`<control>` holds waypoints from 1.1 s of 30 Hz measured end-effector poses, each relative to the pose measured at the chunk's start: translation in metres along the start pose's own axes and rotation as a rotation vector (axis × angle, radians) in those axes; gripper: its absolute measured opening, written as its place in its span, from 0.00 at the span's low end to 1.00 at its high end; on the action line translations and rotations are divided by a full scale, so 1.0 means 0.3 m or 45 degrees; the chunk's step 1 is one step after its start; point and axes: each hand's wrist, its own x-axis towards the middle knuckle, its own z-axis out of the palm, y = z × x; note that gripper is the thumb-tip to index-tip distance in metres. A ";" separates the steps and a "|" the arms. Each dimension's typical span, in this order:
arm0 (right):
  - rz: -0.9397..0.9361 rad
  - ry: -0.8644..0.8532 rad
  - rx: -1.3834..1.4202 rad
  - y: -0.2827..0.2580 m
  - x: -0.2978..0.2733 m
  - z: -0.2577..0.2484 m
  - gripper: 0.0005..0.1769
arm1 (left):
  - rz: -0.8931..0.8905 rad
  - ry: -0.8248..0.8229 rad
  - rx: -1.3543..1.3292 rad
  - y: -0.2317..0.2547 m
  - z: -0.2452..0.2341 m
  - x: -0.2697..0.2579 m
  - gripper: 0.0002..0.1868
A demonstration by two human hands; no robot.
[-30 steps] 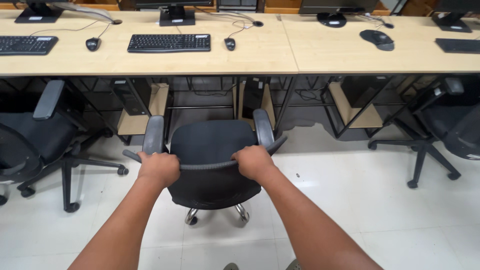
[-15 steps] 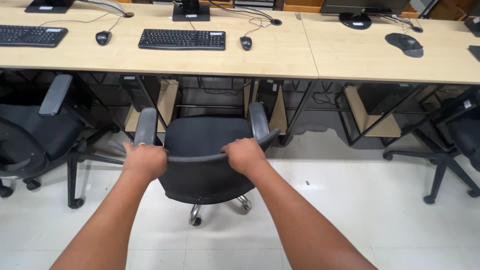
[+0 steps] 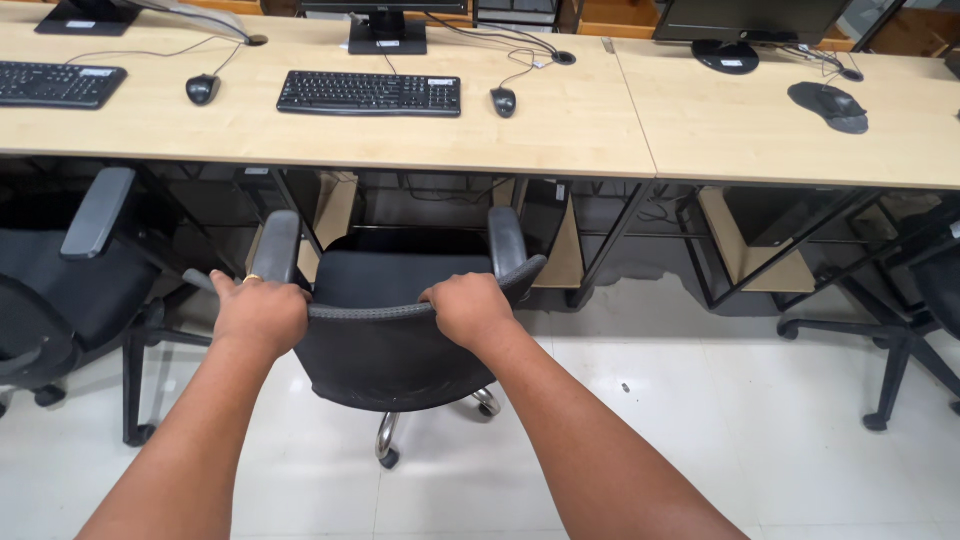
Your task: The person repeatedly pulls out and pushes in office chairs at a row of computer workstations. They also adjust the position of monitors, keyboards, and mice on the desks. The person sits in one chair and types on a keyboard before continuing to adjust other chairs.
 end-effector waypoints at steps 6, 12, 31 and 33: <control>0.005 0.015 0.050 -0.012 0.118 -0.003 0.21 | -0.024 -0.027 -0.030 -0.066 -0.001 0.091 0.20; -0.018 0.009 0.065 -0.035 0.183 0.006 0.22 | -0.030 -0.031 0.058 -0.115 0.006 0.145 0.22; -0.047 0.010 0.009 0.011 0.265 -0.011 0.24 | -0.044 -0.009 0.044 -0.097 -0.044 0.185 0.22; -0.026 -0.008 -0.007 0.006 0.257 -0.010 0.23 | -0.042 -0.010 0.082 -0.091 -0.047 0.179 0.23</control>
